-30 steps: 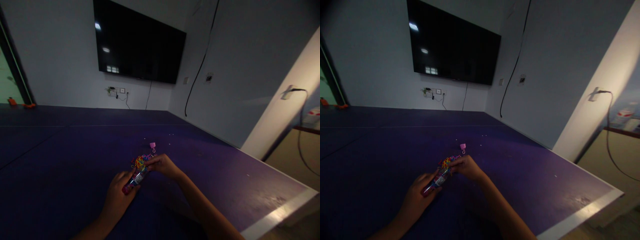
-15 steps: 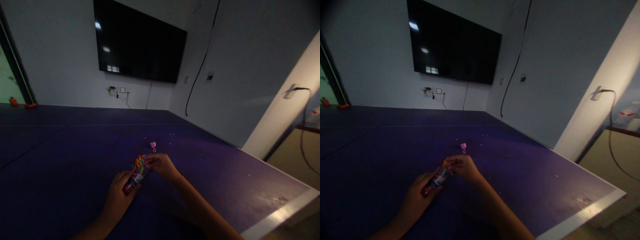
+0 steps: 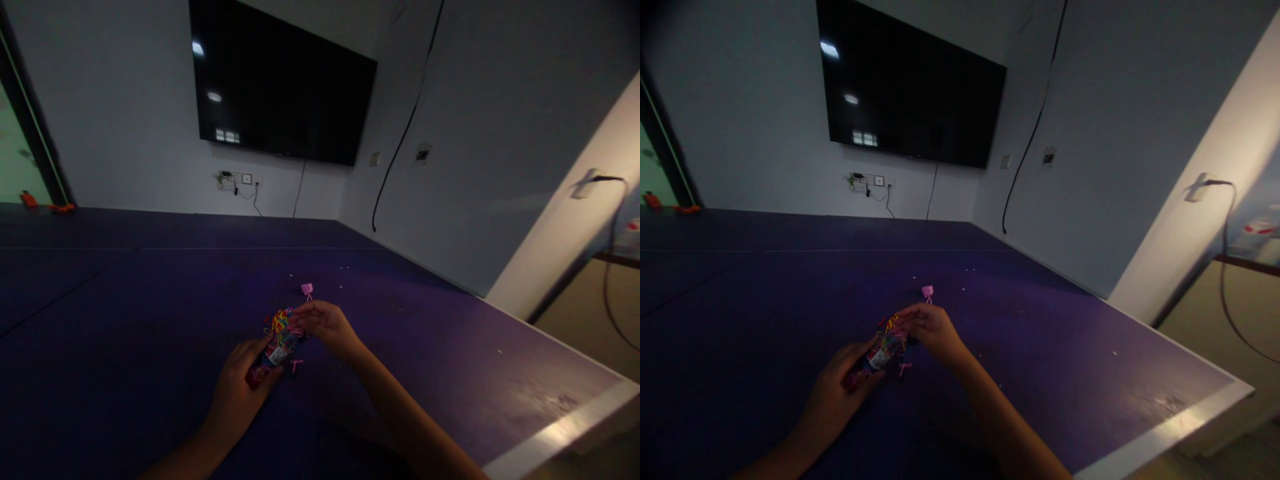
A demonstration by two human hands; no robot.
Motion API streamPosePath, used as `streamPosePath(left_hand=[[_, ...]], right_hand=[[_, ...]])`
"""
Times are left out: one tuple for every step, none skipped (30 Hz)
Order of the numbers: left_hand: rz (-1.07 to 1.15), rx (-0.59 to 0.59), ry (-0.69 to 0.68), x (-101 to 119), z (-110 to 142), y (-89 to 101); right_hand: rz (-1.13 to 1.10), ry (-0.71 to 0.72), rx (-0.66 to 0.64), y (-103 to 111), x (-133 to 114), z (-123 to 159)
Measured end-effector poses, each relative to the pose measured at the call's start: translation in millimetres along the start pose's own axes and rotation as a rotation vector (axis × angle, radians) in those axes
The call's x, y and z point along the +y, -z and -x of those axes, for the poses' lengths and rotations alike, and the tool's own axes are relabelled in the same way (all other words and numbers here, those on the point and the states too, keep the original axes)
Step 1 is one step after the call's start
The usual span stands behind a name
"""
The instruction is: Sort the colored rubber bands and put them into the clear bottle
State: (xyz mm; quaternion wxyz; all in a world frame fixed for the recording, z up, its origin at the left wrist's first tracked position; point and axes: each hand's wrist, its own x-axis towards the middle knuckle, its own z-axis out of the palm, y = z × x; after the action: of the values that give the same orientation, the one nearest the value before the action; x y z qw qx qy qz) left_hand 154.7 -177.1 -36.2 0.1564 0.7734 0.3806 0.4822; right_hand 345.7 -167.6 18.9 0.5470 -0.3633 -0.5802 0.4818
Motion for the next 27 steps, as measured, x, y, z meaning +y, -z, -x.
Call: streamPosePath(left_hand=[[0.002,0.002,-0.002,0,0,0.0],[0.005,0.004,-0.006,0,0,-0.1],[0.010,0.004,-0.010,0,0,-0.3],[0.015,0.005,-0.015,0,0,-0.4],[0.022,0.002,-0.019,0,0,-0.6],[0.030,-0.002,-0.020,1,0,-0.8],[0.038,-0.007,-0.017,2,0,-0.9],[0.046,-0.009,-0.009,2,0,-0.9],[0.057,-0.013,0.006,3,0,-0.8],[0.069,-0.017,0.031,4,1,-0.6],[0.085,-0.022,0.063,4,1,-0.3],[0.104,-0.023,0.101,5,1,0.0],[0.125,-0.023,0.141,5,1,0.4],[0.148,-0.019,0.181,5,1,0.6],[0.174,-0.011,0.218,5,2,0.8],[0.202,0.000,0.249,5,2,0.8],[0.234,0.010,0.276,5,3,0.7],[0.272,0.018,0.299,5,3,0.4],[0.314,0.022,0.320,4,4,0.0],[0.359,0.021,0.336,3,4,-0.7],[0.402,0.018,0.349,2,5,-1.5],[0.440,0.016,0.357,2,5,-2.4],[0.471,0.020,0.362,1,5,-3.3],[0.494,0.028,0.362,0,6,-4.3],[0.509,0.040,0.359,-1,6,-5.2],[0.518,0.056,0.354,-2,6,-6.0],[0.524,0.074,0.352,-3,6,-6.7]], right_hand=[[-0.001,-0.008,0.005,0,-1,0],[0.007,-0.018,0.015,0,-1,0],[0.019,-0.024,0.027,-1,-1,0],[0.032,-0.025,0.037,-1,-2,0],[0.043,-0.018,0.040,-2,-2,1],[0.048,-0.005,0.039,-3,-3,2],[0.047,0.013,0.031,-4,-3,3],[0.040,0.030,0.015,-5,-4,3],[0.029,0.046,-0.003,-6,-5,4],[0.019,0.062,-0.017,-6,-5,5],[0.011,0.078,-0.023,-6,-5,4],[0.009,0.096,-0.017,-5,-3,4],[0.016,0.115,0.002,-3,-1,3],[0.038,0.131,0.032,-1,3,1],[0.072,0.141,0.070,2,8,-1],[0.119,0.143,0.111,6,15,-4],[0.176,0.139,0.155,10,22,-6],[0.239,0.130,0.199,14,29,-9],[0.300,0.118,0.233,17,36,-11],[0.363,0.111,0.255,20,43,-14],[0.430,0.114,0.264,23,48,-16],[0.498,0.120,0.271,24,52,-19],[0.563,0.133,0.276,25,55,-21],[0.619,0.150,0.282,25,56,-22],[0.664,0.168,0.291,24,55,-23],[0.698,0.189,0.296,22,53,-24],[0.726,0.211,0.296,21,50,-23]])
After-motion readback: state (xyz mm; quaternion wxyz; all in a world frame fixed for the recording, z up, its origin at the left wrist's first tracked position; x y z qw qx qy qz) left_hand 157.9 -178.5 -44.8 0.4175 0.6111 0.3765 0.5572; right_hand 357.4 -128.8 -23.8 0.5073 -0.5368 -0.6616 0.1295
